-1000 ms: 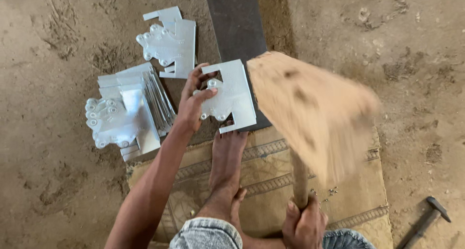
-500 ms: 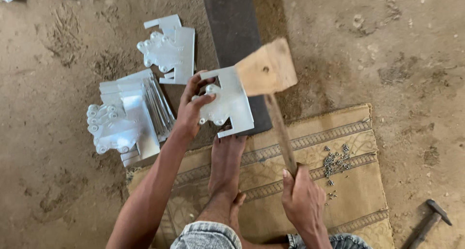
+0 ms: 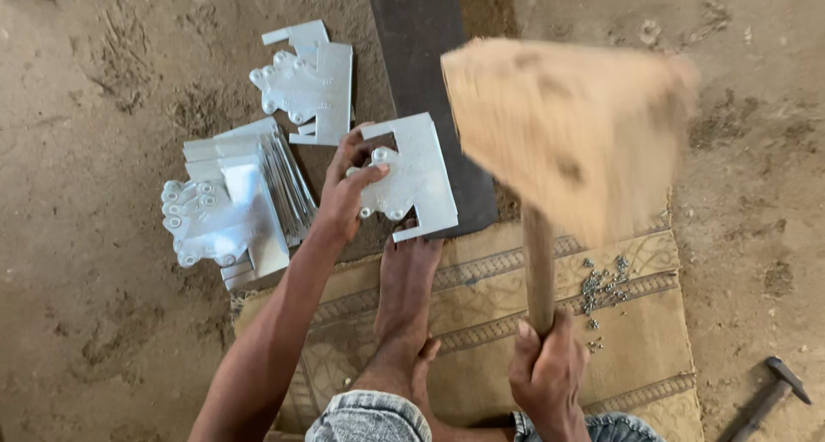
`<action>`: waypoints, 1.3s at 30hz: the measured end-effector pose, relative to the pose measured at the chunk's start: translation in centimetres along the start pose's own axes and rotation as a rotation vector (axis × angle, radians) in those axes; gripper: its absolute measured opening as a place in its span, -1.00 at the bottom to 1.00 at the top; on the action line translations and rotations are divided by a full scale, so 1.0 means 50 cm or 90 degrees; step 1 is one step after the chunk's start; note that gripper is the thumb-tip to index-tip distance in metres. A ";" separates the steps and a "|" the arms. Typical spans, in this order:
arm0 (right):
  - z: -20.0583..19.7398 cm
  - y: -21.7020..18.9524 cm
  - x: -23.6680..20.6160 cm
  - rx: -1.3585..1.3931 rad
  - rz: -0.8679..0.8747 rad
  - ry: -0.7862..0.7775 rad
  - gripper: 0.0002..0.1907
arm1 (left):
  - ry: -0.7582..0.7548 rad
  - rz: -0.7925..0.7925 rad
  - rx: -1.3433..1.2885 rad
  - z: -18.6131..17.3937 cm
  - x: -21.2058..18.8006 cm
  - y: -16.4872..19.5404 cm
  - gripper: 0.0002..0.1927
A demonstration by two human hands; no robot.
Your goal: The person picks up galvanized sheet-metal bracket pieces one at a time, holds each against a heavy steel bar on the ground, and strikes the edge with a wooden mallet to bend the flange, then stacks the bent piece with finished ones. The pile of completed brackets grows as the work proceeds.
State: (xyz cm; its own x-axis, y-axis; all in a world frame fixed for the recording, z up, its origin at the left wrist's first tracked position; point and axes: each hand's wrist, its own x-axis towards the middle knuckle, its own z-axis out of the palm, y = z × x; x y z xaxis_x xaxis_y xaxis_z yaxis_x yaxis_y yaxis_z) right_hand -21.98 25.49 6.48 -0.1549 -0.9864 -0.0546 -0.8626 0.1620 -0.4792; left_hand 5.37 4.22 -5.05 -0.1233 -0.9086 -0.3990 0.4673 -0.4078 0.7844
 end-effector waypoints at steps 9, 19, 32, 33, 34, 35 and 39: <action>0.057 0.123 -0.130 -0.197 0.257 -0.141 -0.60 | 0.061 -0.026 -0.002 -0.029 -0.013 0.020 -0.28; 0.153 0.222 -0.228 -0.121 0.328 -0.113 -0.55 | 0.256 0.118 0.952 -0.224 -0.033 0.329 0.12; 0.177 0.214 -0.241 -0.119 0.250 -0.009 -0.55 | 0.154 -0.206 1.421 -0.285 -0.295 0.304 0.15; 0.178 0.214 -0.240 -0.126 0.261 -0.024 -0.55 | 0.151 -0.211 1.464 -0.279 -0.300 0.310 0.05; 0.172 0.216 -0.237 -0.133 0.272 -0.040 -0.55 | 0.149 -0.218 1.507 -0.264 -0.304 0.320 -0.06; 0.171 0.216 -0.235 -0.139 0.285 -0.057 -0.55 | 0.178 -0.165 1.472 -0.254 -0.310 0.328 -0.07; 0.167 0.213 -0.223 -0.139 0.311 -0.124 -0.55 | 0.275 -0.138 1.083 -0.210 -0.345 0.363 -0.38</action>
State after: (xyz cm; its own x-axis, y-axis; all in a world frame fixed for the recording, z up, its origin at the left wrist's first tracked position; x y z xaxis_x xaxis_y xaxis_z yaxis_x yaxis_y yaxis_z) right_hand -25.41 38.01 -5.34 -0.4872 -0.7791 -0.3946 -0.7957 0.5822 -0.1671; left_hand 25.17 13.43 11.10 0.2964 -0.8591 -0.4173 -0.9020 -0.3954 0.1734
